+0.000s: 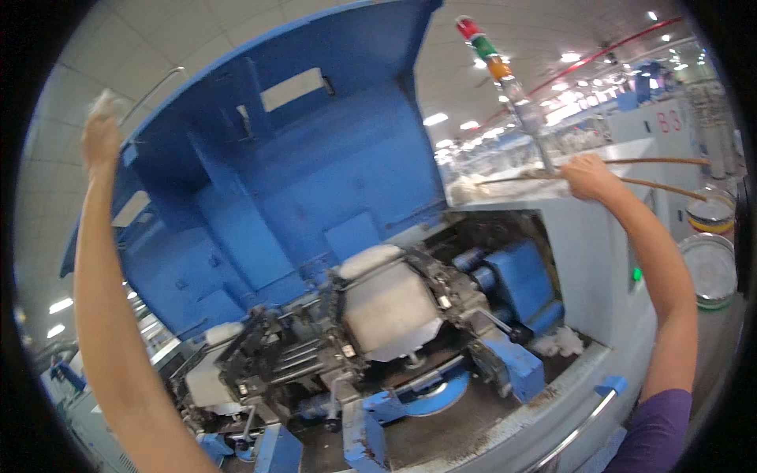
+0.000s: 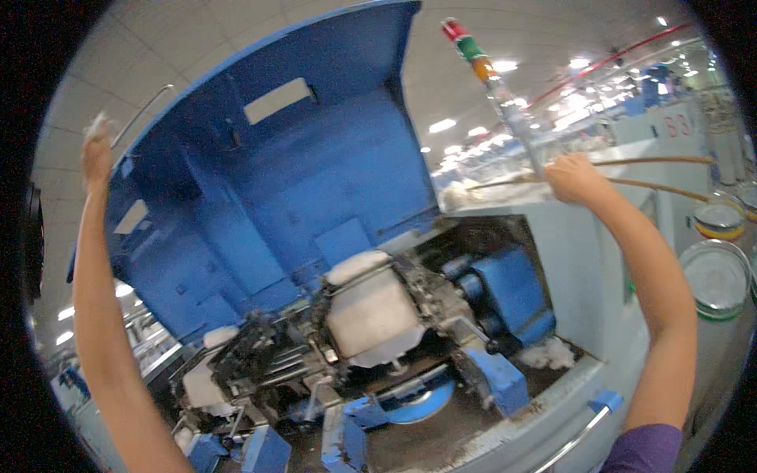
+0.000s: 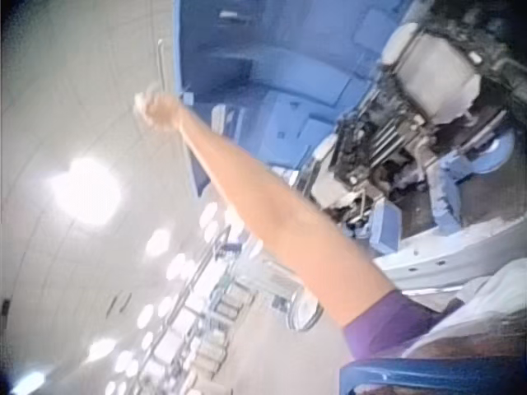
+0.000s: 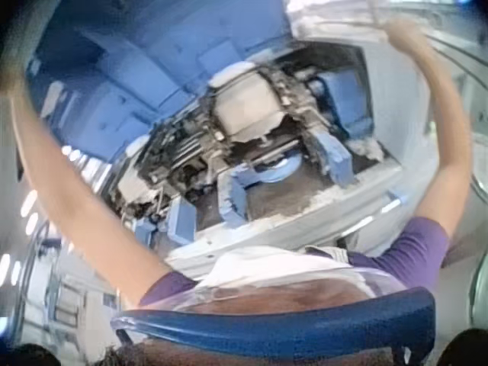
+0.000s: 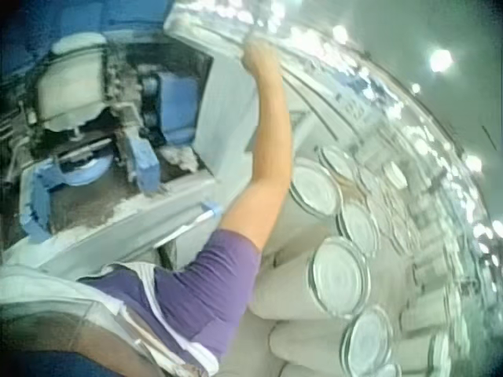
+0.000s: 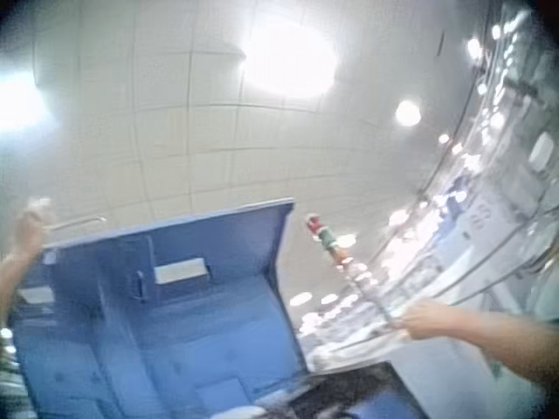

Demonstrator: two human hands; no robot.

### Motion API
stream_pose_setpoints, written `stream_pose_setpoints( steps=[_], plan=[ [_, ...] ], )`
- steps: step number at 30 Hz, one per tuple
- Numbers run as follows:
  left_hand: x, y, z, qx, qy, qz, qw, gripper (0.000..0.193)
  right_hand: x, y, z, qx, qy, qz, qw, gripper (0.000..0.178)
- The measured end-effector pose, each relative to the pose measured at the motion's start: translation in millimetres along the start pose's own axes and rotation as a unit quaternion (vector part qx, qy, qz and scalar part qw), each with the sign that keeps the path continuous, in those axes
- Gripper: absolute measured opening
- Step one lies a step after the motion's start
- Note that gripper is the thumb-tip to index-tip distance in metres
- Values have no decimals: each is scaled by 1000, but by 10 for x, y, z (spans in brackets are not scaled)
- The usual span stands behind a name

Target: The person operates a textile machine by using a long stick to guide cotton fibers, then removes a large cylindrical cotton bale from a container and places it into the machine. They adjust internal rollers and levers, feed cotton into the mechanism, and continue manipulating the machine's components.

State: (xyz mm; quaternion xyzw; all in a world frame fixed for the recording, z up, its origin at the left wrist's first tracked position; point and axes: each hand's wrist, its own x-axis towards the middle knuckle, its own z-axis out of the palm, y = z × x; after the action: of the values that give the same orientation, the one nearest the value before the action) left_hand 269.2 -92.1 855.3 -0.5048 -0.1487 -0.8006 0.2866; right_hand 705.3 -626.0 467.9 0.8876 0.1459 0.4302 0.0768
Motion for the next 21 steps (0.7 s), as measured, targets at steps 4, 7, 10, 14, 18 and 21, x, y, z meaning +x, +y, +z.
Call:
stream_pose_setpoints(
  steps=[4,7,10,14,18,21],
  plan=[
    [65,500,299,-26,-53,78,995,49,18,-21,22,20,-40,9,999,12],
    [121,690,687,11,-118,31,993,48,-12,-36,54,46,10,5,999,12],
    [225,619,1044,-68,-201,62,975,50,-35,-22,74,53,22,3,998,13],
    [503,389,1213,-76,-203,171,961,51,-47,-9,53,38,-18,15,999,14],
    [755,159,1276,-195,-282,107,933,52,-65,-50,-44,51,-2,4,999,14],
    [898,-46,1410,-255,-313,101,909,54,-56,-44,-94,31,-44,2,999,14]
  ],
)
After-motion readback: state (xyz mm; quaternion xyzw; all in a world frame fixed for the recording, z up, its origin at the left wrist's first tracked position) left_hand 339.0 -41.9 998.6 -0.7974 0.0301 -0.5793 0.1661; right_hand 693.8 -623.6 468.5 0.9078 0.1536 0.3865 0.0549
